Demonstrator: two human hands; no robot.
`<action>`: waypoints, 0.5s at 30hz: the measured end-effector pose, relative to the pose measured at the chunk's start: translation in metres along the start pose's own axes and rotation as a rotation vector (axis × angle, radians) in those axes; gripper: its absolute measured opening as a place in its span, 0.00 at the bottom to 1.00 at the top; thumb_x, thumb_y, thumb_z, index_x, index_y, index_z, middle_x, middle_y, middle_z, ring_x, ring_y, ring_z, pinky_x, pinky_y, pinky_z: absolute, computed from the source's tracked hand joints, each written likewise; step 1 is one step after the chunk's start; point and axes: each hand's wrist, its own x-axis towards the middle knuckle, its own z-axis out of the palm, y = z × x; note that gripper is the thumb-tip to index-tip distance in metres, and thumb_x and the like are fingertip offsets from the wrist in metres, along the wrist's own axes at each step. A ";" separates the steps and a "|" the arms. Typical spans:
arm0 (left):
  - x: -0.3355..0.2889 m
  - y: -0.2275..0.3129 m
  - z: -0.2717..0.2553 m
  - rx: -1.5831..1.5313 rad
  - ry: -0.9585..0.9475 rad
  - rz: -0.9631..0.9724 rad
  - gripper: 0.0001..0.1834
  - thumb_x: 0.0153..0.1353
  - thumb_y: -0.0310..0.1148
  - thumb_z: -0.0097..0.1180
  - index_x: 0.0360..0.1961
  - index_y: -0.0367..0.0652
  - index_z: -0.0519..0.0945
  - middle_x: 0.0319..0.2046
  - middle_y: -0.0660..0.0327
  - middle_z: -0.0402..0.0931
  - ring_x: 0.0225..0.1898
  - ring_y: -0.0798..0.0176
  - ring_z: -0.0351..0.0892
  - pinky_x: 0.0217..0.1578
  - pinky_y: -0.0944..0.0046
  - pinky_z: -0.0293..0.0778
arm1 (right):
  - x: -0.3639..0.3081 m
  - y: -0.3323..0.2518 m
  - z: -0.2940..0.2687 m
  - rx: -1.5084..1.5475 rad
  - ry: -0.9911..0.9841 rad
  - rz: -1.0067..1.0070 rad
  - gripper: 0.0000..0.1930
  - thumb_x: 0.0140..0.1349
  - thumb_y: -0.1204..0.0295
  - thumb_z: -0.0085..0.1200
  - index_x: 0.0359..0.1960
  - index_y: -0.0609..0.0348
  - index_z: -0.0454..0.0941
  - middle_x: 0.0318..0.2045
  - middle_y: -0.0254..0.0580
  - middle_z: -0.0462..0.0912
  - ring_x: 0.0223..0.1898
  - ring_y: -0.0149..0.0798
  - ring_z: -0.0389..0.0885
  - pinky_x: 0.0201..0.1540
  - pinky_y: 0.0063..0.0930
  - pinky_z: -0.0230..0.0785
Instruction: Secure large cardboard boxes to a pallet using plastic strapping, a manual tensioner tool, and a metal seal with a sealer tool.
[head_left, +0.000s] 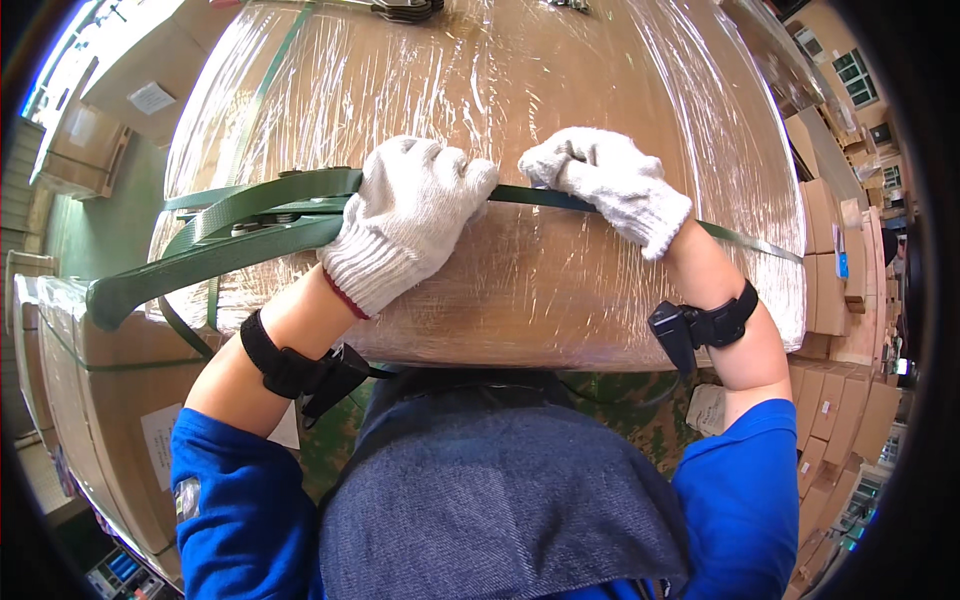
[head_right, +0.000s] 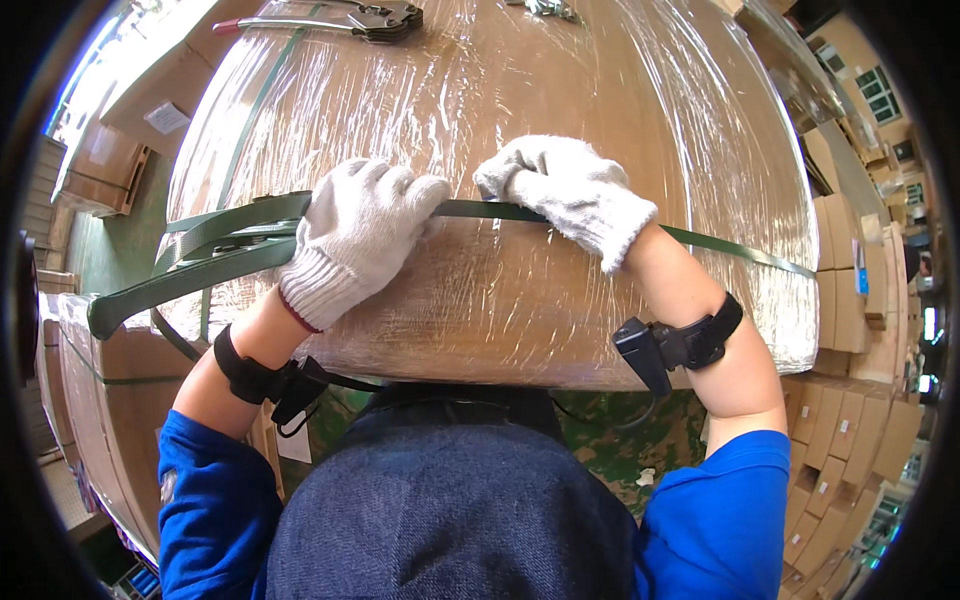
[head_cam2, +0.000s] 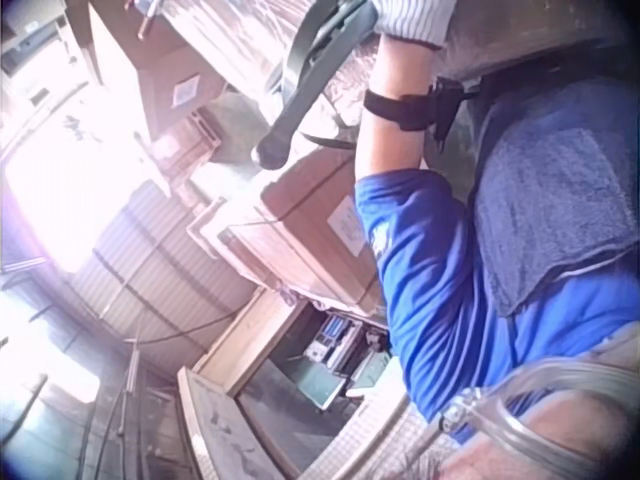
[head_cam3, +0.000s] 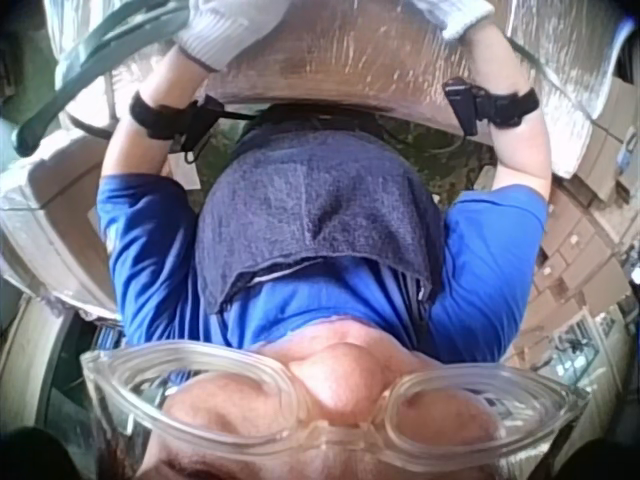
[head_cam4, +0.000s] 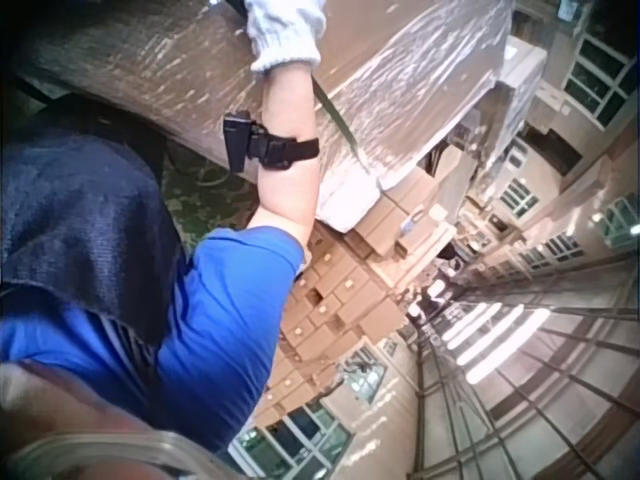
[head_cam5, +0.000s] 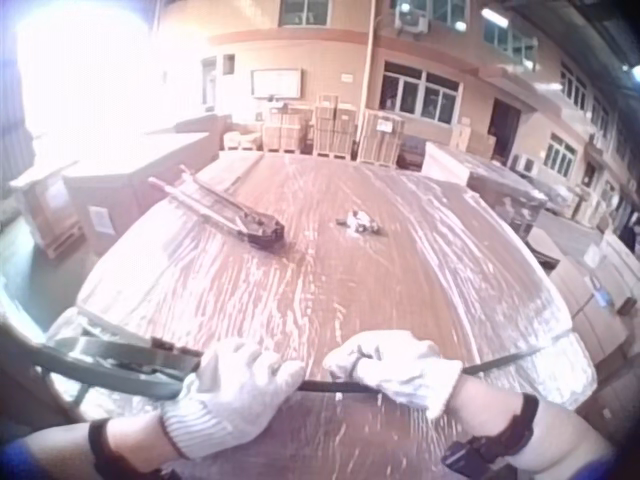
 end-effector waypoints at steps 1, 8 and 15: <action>0.000 0.000 0.000 0.000 0.000 0.001 0.08 0.59 0.37 0.58 0.41 0.56 0.79 0.31 0.65 0.80 0.41 0.57 0.81 0.46 0.53 0.72 | -0.001 -0.005 0.000 -0.091 -0.016 0.013 0.08 0.69 0.70 0.56 0.39 0.60 0.85 0.35 0.32 0.86 0.40 0.25 0.79 0.46 0.21 0.73; 0.002 0.001 -0.003 0.008 -0.068 -0.016 0.09 0.59 0.37 0.58 0.42 0.56 0.79 0.32 0.67 0.80 0.41 0.58 0.81 0.46 0.54 0.72 | 0.008 -0.007 -0.004 -0.091 -0.047 0.072 0.10 0.68 0.67 0.58 0.39 0.60 0.86 0.35 0.32 0.85 0.38 0.25 0.78 0.43 0.22 0.73; 0.000 0.000 -0.001 0.073 -0.048 0.013 0.10 0.59 0.37 0.59 0.42 0.56 0.79 0.33 0.66 0.81 0.41 0.58 0.82 0.46 0.54 0.73 | 0.013 -0.006 -0.004 -0.245 -0.037 -0.061 0.11 0.68 0.65 0.58 0.40 0.60 0.86 0.33 0.32 0.85 0.38 0.25 0.80 0.42 0.22 0.73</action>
